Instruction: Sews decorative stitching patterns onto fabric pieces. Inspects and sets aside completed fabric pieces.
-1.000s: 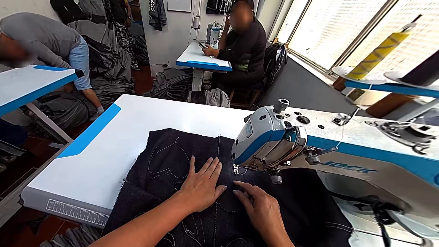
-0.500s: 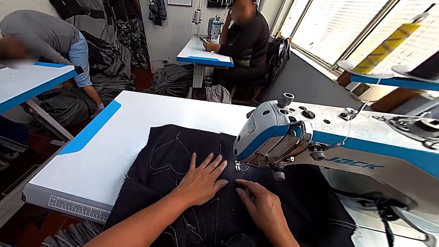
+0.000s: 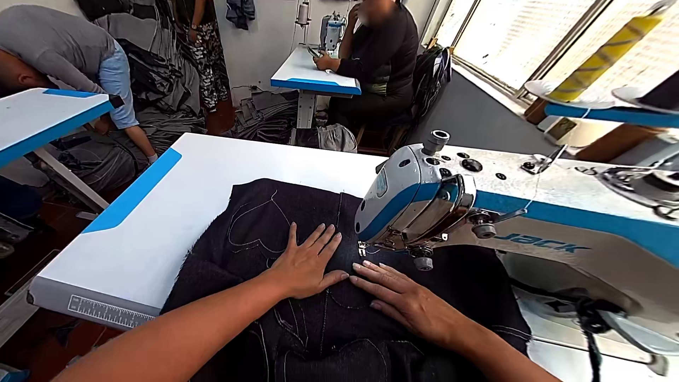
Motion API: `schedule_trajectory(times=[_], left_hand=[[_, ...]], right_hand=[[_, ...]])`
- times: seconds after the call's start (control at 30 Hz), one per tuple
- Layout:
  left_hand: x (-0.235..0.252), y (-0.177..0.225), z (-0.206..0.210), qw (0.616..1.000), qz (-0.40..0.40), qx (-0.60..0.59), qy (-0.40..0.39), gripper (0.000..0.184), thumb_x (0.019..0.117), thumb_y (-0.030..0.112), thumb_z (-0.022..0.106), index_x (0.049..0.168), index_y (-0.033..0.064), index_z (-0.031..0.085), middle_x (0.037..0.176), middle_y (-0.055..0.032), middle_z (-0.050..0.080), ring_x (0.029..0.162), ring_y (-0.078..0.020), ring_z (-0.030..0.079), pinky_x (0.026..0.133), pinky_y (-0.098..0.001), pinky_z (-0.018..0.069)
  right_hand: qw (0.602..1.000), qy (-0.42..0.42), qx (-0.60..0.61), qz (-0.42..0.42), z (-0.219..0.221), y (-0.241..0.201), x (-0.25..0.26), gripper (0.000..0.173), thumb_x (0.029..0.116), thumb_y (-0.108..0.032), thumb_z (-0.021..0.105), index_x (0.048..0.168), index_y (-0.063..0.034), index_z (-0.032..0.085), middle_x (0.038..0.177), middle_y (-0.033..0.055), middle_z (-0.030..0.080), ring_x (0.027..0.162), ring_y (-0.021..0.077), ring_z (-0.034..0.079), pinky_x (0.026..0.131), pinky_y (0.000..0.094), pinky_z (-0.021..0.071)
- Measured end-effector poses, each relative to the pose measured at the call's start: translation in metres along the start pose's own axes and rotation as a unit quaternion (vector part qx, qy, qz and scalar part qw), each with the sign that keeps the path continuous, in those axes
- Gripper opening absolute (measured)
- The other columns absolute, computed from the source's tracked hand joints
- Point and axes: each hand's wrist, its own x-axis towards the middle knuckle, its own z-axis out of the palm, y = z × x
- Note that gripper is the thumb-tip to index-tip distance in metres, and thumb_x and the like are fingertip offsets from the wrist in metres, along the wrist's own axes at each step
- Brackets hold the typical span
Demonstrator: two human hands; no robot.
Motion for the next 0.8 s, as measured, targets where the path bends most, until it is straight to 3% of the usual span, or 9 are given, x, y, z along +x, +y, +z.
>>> schedule_trajectory(times=[0.13,0.23,0.3,0.43,0.53,0.63,0.8], left_hand=[[0.036,-0.037,-0.011,0.992,0.124,-0.015,0.017,0.074,0.1057,0.054,0.041,0.161,0.0066,0.03,0.169,-0.0118,0.025,0.158,-0.0294,0.016,0.118,-0.0747,0.0003],[0.048,-0.05,-0.014,0.973,0.23,-0.011,0.016,0.075,0.1035,0.053,0.046,0.159,0.0038,0.034,0.166,-0.0156,0.031,0.157,-0.0309,0.02,0.12,-0.0719,0.0026],[0.037,-0.042,-0.01,0.96,0.28,0.002,0.021,0.078,0.1023,0.057,0.044,0.157,0.0007,0.037,0.163,-0.0177,0.036,0.156,-0.0321,0.024,0.12,-0.0722,0.0071],[0.007,-0.029,0.005,0.952,0.302,-0.007,0.039,0.079,0.0989,0.061,0.047,0.155,0.0054,0.042,0.163,-0.0137,0.037,0.156,-0.029,0.026,0.121,-0.0691,0.0123],[0.009,-0.033,0.006,0.949,0.311,-0.029,0.046,0.071,0.0996,0.058,0.049,0.152,0.0097,0.048,0.157,-0.0141,0.046,0.153,-0.0328,0.032,0.122,-0.0675,0.0152],[0.017,-0.038,0.002,0.947,0.313,-0.055,0.046,0.055,0.1048,0.044,0.047,0.148,0.0105,0.054,0.151,-0.0134,0.052,0.15,-0.0342,0.037,0.121,-0.0676,0.0168],[0.021,-0.041,0.003,0.941,0.327,-0.073,0.052,0.054,0.1025,0.042,0.053,0.146,0.0104,0.057,0.15,-0.0133,0.054,0.149,-0.0335,0.039,0.121,-0.0675,0.0167]], right_hand=[[0.99,0.077,-0.037,0.108,0.018,-0.021,0.015,0.045,0.1086,-0.038,0.04,0.136,-0.0152,0.068,0.145,0.0037,0.062,0.139,0.0214,0.054,0.116,0.0449,0.0431],[0.967,0.111,-0.066,0.219,0.033,-0.078,0.019,0.048,0.1057,-0.039,0.045,0.134,-0.009,0.069,0.142,0.0095,0.064,0.134,0.0304,0.059,0.112,0.0507,0.0468],[0.956,0.136,-0.095,0.241,0.039,-0.114,0.011,0.052,0.1055,-0.044,0.044,0.132,-0.0073,0.069,0.139,0.012,0.066,0.129,0.0333,0.062,0.107,0.0508,0.0499],[0.955,0.119,-0.111,0.247,0.039,-0.152,-0.007,0.055,0.1058,-0.047,0.044,0.137,-0.0072,0.066,0.141,0.0115,0.064,0.131,0.0297,0.061,0.11,0.0437,0.0465],[0.952,0.113,-0.148,0.243,0.041,-0.151,-0.007,0.058,0.1058,-0.053,0.04,0.137,-0.0125,0.067,0.142,0.0065,0.065,0.129,0.0235,0.062,0.105,0.0397,0.0469],[0.95,0.11,-0.169,0.239,0.044,-0.147,-0.004,0.06,0.106,-0.056,0.035,0.139,-0.0153,0.066,0.143,0.0047,0.063,0.13,0.022,0.061,0.1,0.0394,0.0463],[0.947,0.101,-0.193,0.235,0.046,-0.146,-0.005,0.063,0.1067,-0.057,0.029,0.141,-0.0175,0.064,0.146,0.0037,0.062,0.132,0.0207,0.058,0.101,0.0384,0.0422]])
